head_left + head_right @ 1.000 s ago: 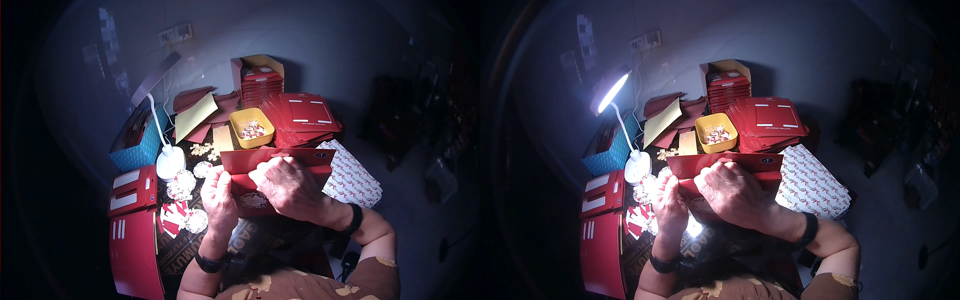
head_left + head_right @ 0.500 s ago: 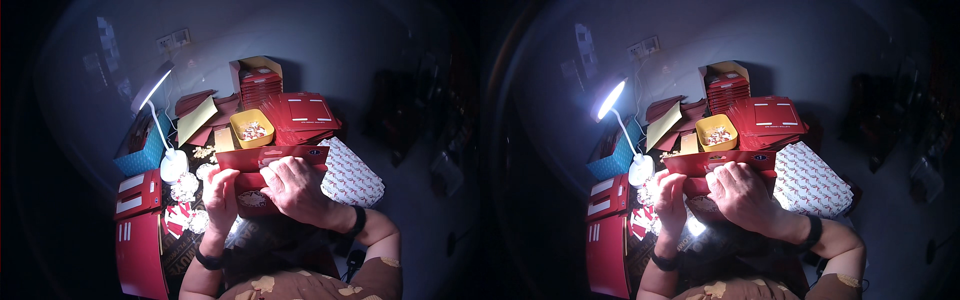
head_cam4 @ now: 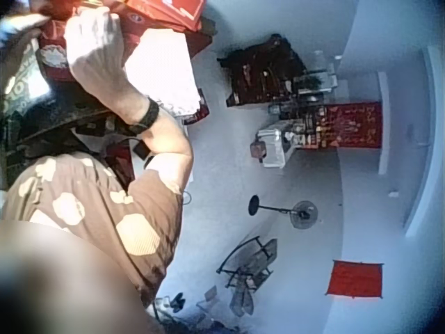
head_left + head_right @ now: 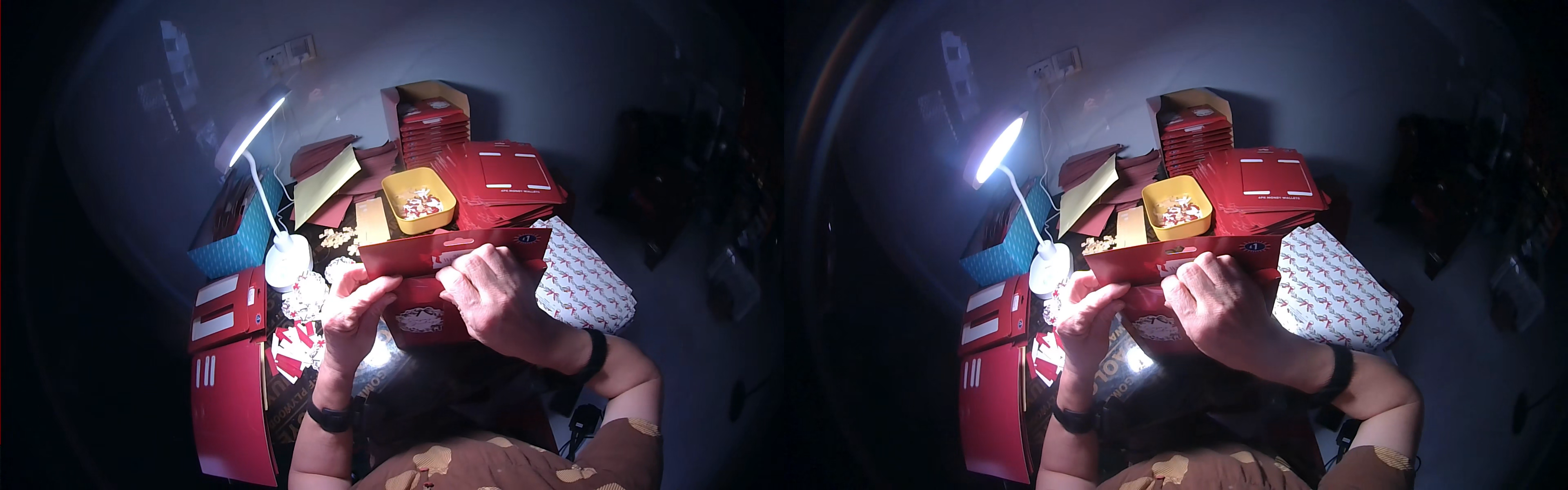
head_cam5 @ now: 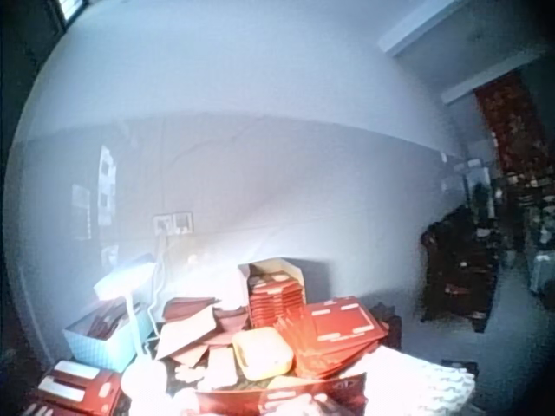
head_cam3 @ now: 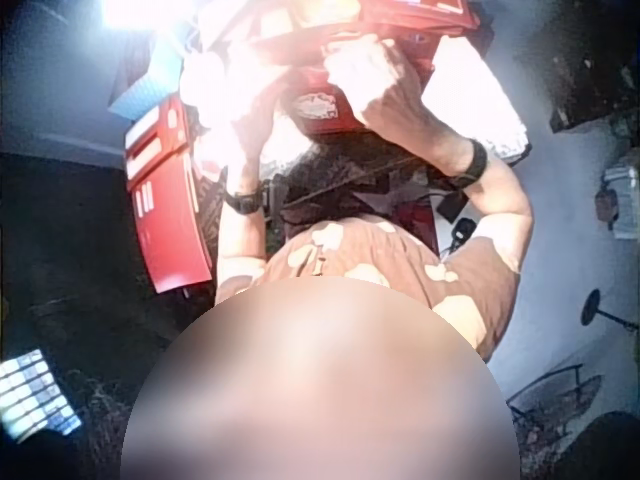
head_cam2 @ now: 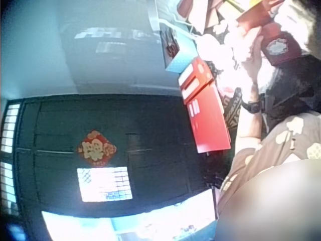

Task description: Placing stickers or cards into red gift wallets at a packaging workstation.

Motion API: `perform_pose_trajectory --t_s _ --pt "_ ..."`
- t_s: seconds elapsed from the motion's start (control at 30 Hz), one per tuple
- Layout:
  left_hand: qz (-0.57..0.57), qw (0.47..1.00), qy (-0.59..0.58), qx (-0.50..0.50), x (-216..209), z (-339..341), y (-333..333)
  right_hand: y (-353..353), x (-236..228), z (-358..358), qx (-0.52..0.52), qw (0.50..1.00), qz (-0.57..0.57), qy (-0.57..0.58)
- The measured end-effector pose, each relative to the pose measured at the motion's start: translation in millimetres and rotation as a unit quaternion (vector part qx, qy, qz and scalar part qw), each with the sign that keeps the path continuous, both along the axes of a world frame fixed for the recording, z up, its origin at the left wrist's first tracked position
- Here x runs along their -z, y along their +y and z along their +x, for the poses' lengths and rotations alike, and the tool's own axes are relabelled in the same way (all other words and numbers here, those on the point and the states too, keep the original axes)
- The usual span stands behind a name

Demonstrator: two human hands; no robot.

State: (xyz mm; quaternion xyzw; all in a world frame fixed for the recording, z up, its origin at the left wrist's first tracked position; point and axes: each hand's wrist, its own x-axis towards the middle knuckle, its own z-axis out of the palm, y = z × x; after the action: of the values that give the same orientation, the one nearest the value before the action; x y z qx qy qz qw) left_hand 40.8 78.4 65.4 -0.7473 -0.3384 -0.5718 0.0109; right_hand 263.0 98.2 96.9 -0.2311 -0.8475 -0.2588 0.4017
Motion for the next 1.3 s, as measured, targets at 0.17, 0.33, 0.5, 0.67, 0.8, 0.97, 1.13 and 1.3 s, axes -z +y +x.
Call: perform_pose_trajectory --t_s 0.17,0.33,0.5,0.67,0.8,0.97,1.13,1.3 --pt "0.007 1.0 -0.005 -0.006 3 0 1 3 1 0 -0.005 1.0 0.005 0.002" --pt "0.01 0.999 -0.037 0.014 3 2 5 4 -2 1 -0.005 1.0 0.003 0.0" --pt "-0.003 0.999 -0.044 0.009 3 1 7 1 -7 0 0.001 1.0 0.0 -0.029" --pt "-0.007 0.997 -0.068 0.038 7 2 13 0 -2 -5 0.004 0.999 -0.021 -0.042" --pt "-0.008 0.994 -0.081 0.073 8 1 17 1 -2 -4 0.006 0.999 -0.015 -0.052" --pt "-0.014 0.991 -0.103 0.085 10 1 20 4 0 -4 -0.001 0.998 -0.015 -0.054" --pt "-0.024 0.989 -0.109 0.098 10 0 20 3 -3 -4 -0.005 0.998 -0.013 -0.055" --pt "-0.02 0.991 -0.102 0.088 11 1 19 4 -2 -4 -0.008 0.999 -0.008 -0.049"
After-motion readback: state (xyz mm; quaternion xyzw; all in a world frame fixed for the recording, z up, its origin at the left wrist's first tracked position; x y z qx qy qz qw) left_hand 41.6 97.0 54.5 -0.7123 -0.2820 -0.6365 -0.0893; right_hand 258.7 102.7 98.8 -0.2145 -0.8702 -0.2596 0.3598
